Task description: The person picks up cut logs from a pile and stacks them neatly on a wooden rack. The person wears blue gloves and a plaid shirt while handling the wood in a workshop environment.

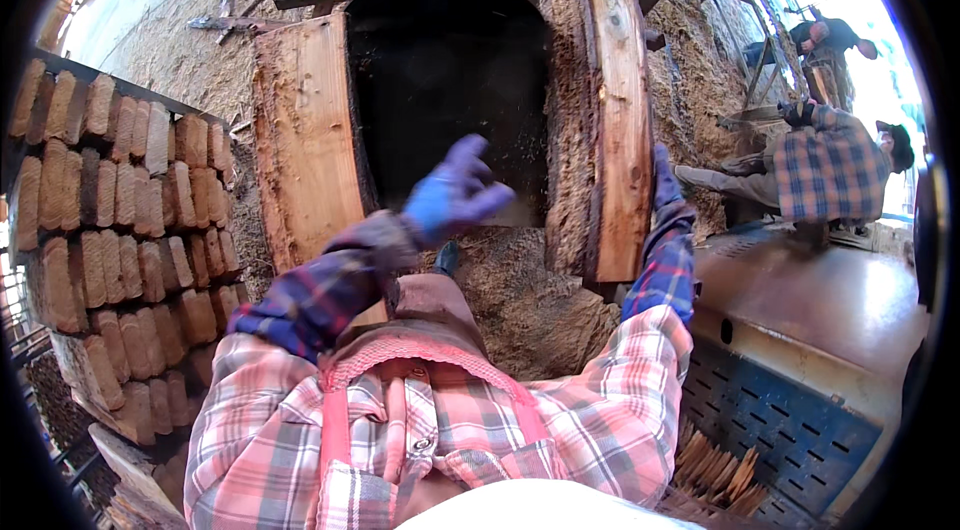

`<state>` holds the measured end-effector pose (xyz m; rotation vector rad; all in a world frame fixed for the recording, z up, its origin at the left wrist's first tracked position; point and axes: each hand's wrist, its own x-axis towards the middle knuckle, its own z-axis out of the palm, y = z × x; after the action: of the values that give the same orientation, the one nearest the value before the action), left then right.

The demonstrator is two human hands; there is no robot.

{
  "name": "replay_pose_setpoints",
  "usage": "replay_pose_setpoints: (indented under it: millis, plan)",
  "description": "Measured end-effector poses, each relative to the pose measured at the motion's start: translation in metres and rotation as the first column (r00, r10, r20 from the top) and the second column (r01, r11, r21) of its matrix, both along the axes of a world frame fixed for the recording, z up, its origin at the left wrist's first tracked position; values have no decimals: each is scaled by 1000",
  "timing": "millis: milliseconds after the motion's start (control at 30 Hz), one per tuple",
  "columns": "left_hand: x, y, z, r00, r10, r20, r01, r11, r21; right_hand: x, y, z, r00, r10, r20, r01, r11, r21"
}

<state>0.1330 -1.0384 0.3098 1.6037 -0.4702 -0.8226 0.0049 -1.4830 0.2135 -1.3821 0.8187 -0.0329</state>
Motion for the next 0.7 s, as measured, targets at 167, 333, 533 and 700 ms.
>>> replay_pose_setpoints:
  millis: [167,333,533,700]
  plan:
    - [-37,-79,-41,911,-413,11,389,866,315,10,43,-29,998,-39,46,24,959,283]
    - [-48,-74,-32,914,-402,-51,376,796,475,38,134,16,978,-140,154,79,933,350]
    - [-35,-31,-10,932,-329,-152,360,785,504,55,184,38,983,-121,136,8,776,631]
    - [-17,18,-51,974,-217,-60,217,836,504,81,249,50,986,-57,157,-12,915,403]
